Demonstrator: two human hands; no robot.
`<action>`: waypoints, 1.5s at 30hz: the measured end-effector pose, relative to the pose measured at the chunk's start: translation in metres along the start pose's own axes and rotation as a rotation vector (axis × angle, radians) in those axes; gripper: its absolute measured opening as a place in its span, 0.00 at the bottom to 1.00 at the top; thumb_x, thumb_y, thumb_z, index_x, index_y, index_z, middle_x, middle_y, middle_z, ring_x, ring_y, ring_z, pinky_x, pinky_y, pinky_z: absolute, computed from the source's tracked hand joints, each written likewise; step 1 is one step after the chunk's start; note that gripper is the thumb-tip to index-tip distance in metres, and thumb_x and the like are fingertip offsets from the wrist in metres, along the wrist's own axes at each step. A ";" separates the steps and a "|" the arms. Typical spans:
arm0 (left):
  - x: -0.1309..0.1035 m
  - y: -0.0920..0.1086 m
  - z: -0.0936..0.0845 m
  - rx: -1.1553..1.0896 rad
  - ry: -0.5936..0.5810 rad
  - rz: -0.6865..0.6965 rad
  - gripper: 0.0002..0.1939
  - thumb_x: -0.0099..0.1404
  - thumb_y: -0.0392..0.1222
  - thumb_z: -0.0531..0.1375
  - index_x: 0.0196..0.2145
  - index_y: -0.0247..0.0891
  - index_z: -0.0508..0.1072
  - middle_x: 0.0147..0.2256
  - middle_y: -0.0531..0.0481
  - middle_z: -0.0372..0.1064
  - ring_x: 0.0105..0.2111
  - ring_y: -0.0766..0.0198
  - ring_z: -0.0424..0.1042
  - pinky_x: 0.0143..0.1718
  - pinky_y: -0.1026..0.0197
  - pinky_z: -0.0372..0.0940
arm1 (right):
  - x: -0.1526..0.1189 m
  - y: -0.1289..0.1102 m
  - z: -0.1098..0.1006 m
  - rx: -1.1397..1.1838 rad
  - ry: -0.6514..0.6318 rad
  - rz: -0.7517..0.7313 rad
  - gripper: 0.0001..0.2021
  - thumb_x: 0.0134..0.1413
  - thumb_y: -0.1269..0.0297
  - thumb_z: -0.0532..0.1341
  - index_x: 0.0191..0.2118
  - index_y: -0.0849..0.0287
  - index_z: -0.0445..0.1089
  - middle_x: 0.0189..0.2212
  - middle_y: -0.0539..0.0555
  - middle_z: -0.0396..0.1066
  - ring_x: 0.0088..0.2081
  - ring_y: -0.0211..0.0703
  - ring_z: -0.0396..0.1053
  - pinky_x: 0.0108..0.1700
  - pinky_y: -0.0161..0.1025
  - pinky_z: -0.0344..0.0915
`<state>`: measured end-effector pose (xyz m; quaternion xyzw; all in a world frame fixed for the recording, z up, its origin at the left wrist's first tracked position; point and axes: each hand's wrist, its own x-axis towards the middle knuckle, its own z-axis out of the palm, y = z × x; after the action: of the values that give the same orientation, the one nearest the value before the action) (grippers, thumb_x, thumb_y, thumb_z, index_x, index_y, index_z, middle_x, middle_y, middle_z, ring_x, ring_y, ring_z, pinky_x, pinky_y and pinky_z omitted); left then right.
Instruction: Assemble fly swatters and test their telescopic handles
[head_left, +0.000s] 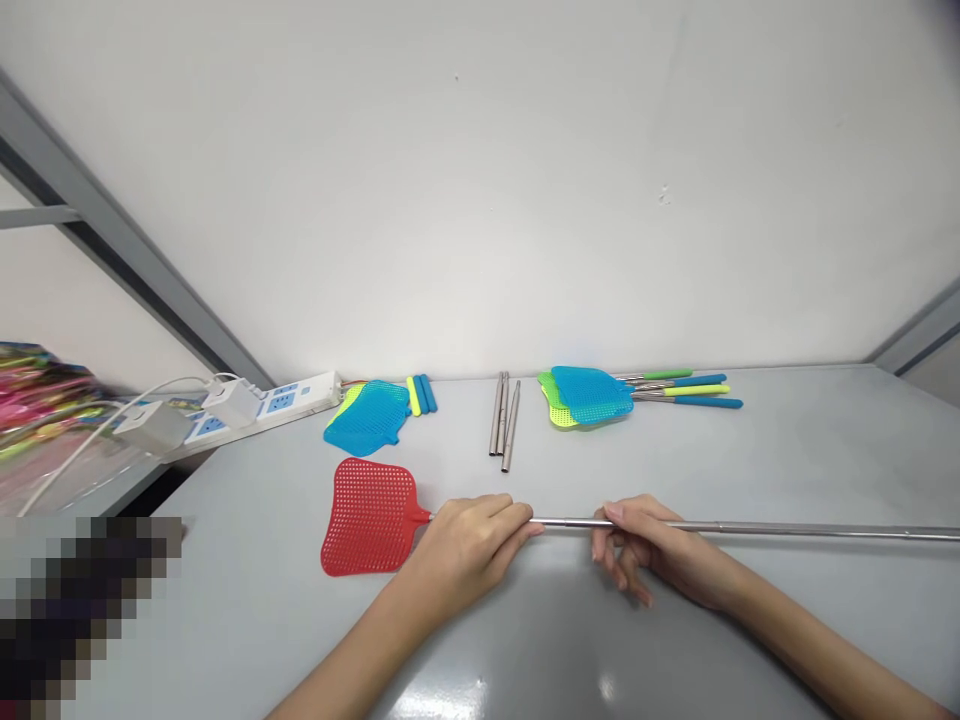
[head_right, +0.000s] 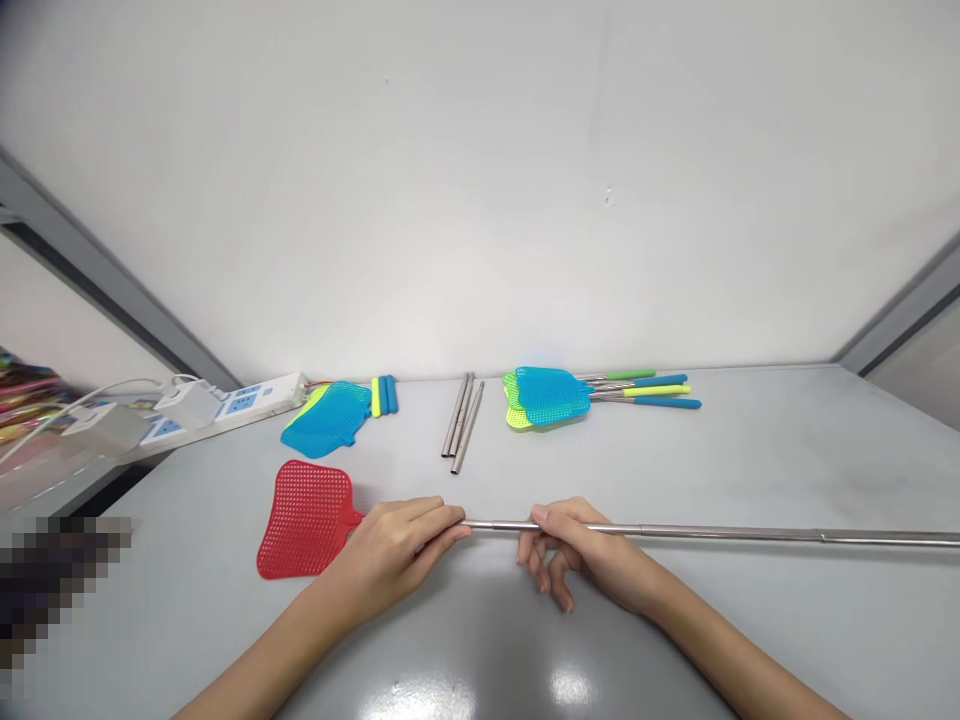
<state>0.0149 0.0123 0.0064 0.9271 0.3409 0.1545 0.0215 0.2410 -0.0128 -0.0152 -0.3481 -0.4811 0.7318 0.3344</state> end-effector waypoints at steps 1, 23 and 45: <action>0.000 0.000 0.000 0.009 -0.011 0.002 0.13 0.66 0.43 0.45 0.31 0.38 0.66 0.23 0.54 0.63 0.22 0.69 0.63 0.22 0.66 0.54 | 0.000 0.000 0.000 0.022 -0.029 0.014 0.21 0.56 0.55 0.48 0.27 0.67 0.69 0.18 0.54 0.64 0.18 0.36 0.63 0.16 0.30 0.57; -0.005 0.029 0.004 0.120 0.010 0.014 0.12 0.66 0.41 0.44 0.26 0.39 0.61 0.20 0.56 0.62 0.19 0.68 0.64 0.18 0.66 0.49 | -0.002 0.009 0.014 0.074 -0.188 0.023 0.25 0.59 0.56 0.42 0.28 0.68 0.68 0.20 0.56 0.67 0.21 0.37 0.64 0.27 0.36 0.61; 0.002 0.024 -0.016 -0.003 -0.154 0.006 0.14 0.67 0.44 0.43 0.34 0.40 0.67 0.23 0.54 0.64 0.23 0.68 0.64 0.23 0.65 0.55 | -0.002 0.009 0.012 -0.160 -0.026 -0.035 0.24 0.59 0.58 0.43 0.17 0.63 0.60 0.14 0.50 0.59 0.21 0.36 0.60 0.29 0.36 0.54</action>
<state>0.0267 -0.0058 0.0257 0.9372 0.3353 0.0834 0.0483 0.2308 -0.0233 -0.0196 -0.3557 -0.5483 0.6896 0.3119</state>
